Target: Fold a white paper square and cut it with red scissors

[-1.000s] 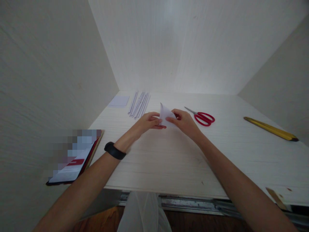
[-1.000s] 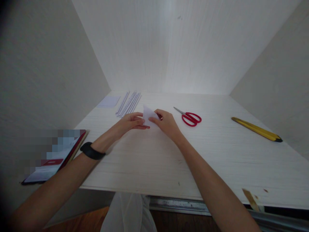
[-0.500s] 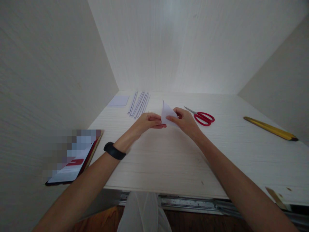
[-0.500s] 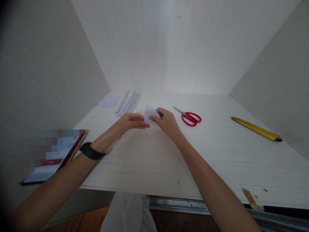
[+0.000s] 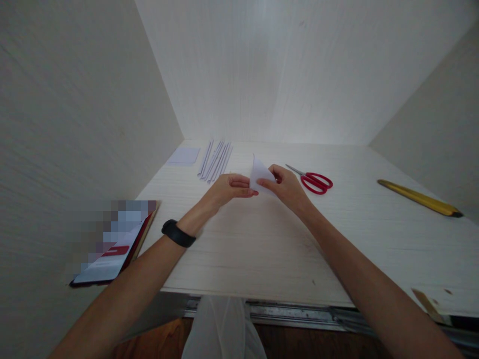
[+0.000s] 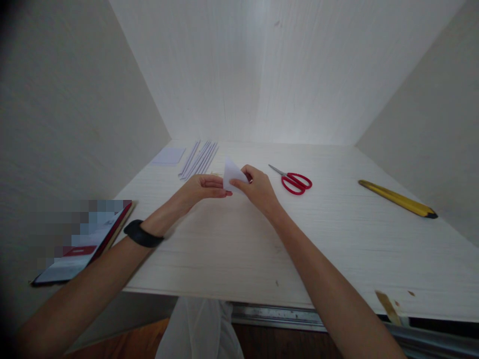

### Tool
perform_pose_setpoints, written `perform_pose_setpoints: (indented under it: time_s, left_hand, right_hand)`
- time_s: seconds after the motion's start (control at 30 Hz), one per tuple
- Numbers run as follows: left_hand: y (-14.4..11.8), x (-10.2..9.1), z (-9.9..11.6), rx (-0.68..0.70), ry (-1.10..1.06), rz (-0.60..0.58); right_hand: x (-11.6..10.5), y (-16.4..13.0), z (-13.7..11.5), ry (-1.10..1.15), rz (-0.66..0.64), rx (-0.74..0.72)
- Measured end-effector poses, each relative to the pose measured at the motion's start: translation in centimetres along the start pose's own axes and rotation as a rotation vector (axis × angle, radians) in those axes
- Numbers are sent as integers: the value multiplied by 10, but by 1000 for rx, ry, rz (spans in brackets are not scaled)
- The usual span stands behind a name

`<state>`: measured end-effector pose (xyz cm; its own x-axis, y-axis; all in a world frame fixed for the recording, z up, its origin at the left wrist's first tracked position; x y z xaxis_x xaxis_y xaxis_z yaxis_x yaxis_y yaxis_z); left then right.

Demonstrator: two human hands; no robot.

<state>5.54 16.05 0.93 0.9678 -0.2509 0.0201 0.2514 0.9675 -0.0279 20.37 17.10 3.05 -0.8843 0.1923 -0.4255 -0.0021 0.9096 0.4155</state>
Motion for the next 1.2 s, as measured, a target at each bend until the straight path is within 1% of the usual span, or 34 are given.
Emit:
perform_pose_setpoints:
  time_s: [0.13, 0.23, 0.43, 0.5, 1.0, 1.2]
  left_hand:
    - [0, -1, -2, -12, -55, 56]
    - [0, 0, -2, -5, -83, 59]
    - [-1, -1, 1, -15, -100, 89]
    - [-1, 0, 2, -17, -101, 86]
    - [1, 2, -3, -28, -94, 62]
    - [1, 1, -4, -45, -67, 80]
  right_hand:
    - [1, -1, -1, 23, -2, 2]
    - [3, -1, 0, 43, -16, 6]
    - [6, -1, 2, 15, -126, -13]
    - [6, -1, 2, 3, -140, -15]
    - [4, -1, 4, 109, -98, 42]
    - [3, -1, 2, 157, -91, 50]
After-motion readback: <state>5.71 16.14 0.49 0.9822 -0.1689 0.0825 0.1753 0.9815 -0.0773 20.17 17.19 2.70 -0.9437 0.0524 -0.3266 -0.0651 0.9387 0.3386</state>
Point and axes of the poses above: each hand's wrist, its own y-axis towards the middle knuckle, its own x-axis out of the palm, z = x × y, the point moved 7 cm from there along y, towards the middle knuckle, and after that the axes turned 10 degrees about z, right-handed, at the moved point
